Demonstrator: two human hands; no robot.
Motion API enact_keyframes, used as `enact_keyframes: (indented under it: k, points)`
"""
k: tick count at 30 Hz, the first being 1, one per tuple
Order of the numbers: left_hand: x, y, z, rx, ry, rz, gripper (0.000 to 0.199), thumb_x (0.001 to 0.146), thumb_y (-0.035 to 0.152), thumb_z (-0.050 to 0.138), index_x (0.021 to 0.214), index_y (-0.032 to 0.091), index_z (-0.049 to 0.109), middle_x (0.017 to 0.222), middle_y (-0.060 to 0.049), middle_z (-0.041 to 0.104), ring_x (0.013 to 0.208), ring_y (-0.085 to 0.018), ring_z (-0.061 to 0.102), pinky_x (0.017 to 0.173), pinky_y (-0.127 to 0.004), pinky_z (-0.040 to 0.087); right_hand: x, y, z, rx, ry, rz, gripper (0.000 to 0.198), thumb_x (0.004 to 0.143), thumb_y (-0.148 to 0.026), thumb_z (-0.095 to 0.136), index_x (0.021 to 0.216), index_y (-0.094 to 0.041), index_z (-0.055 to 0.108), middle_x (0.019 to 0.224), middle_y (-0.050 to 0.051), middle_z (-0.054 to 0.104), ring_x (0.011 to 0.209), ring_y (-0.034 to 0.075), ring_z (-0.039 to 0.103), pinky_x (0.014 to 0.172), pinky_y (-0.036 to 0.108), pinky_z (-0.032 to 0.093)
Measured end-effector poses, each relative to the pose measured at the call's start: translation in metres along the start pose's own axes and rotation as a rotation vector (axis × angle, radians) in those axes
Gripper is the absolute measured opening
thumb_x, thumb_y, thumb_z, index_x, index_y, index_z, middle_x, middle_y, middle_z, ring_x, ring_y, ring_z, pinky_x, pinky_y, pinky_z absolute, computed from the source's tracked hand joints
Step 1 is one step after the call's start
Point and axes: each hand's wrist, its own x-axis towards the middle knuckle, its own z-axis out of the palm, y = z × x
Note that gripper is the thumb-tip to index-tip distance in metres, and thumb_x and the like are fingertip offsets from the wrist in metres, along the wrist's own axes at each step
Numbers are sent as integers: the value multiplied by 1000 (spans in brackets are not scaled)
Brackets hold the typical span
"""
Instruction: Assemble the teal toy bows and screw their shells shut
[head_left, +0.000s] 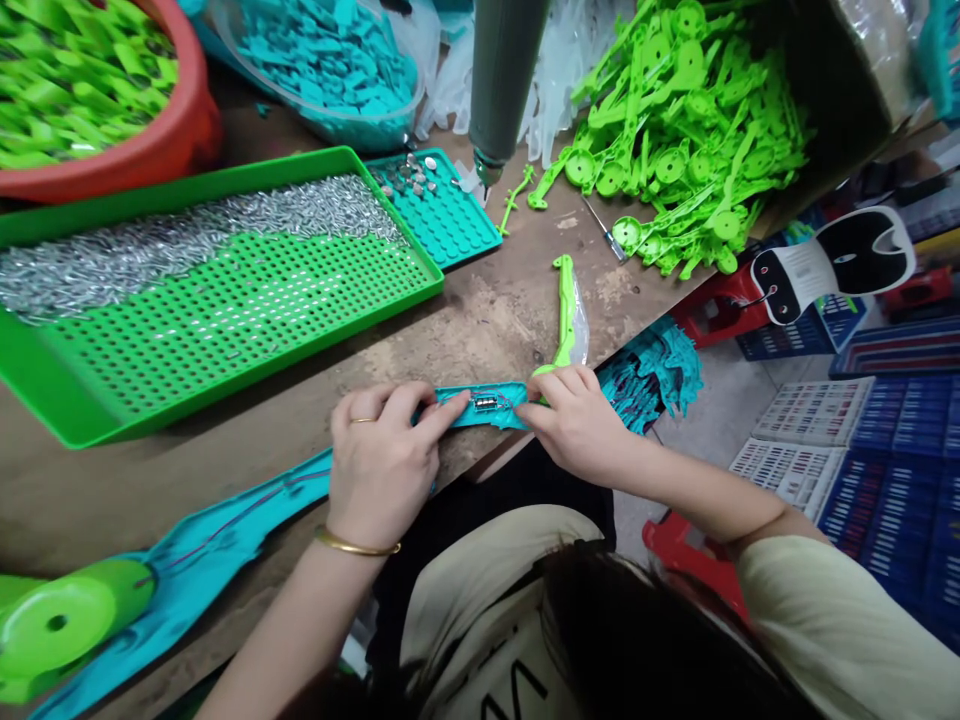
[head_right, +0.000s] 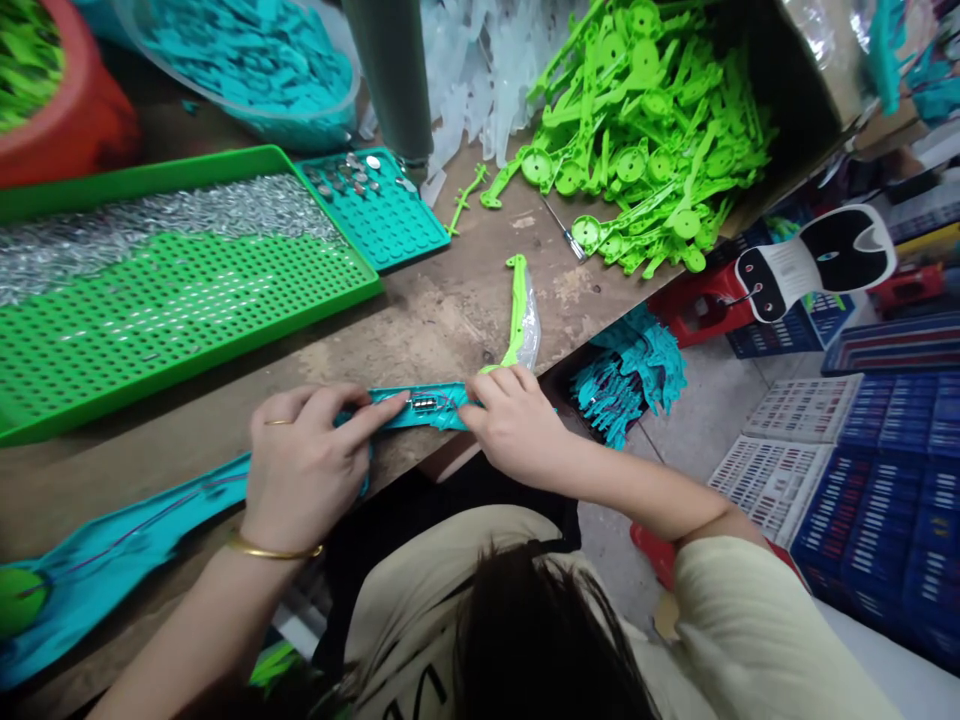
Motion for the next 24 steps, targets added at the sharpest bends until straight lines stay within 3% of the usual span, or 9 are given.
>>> enact_keyframes:
  k: [3, 6, 10, 17, 24]
  points:
    - [0, 0, 0, -11, 2, -1, 35, 91, 18, 48, 110, 35, 72, 100, -8, 66, 96, -28, 53, 90, -48, 36, -18, 4, 7, 56, 52, 9, 41, 94, -52, 47, 116, -23, 66, 142, 12, 53, 128, 28, 40, 112, 48, 24]
    - [0, 1, 2, -3, 35, 0, 34, 91, 18, 48, 109, 34, 73, 99, -8, 67, 96, -28, 53, 91, -48, 36, -27, 9, 16, 89, 52, 31, 59, 86, -68, 47, 127, -28, 61, 154, 14, 40, 138, 31, 33, 116, 55, 19]
    - [1, 3, 3, 3, 83, -43, 35, 91, 17, 47, 108, 33, 73, 98, -9, 67, 94, -29, 52, 88, -50, 37, -21, 16, 20, 119, 60, 74, 47, 88, -61, 51, 123, -32, 65, 156, 12, 37, 141, 31, 32, 117, 53, 21]
    - [2, 4, 3, -43, 70, -63, 36, 92, 18, 45, 110, 32, 73, 99, -9, 66, 96, -29, 51, 90, -53, 38, -12, 28, 11, 143, 157, 48, 37, 91, -55, 53, 114, -33, 70, 148, 6, 49, 135, 26, 40, 119, 53, 20]
    - [1, 2, 4, -124, 74, -107, 37, 92, 18, 45, 110, 35, 74, 111, -12, 63, 104, -32, 51, 95, -57, 36, 2, 17, 17, 121, 175, 29, 42, 92, -57, 50, 119, -30, 67, 147, 7, 52, 134, 26, 42, 119, 54, 16]
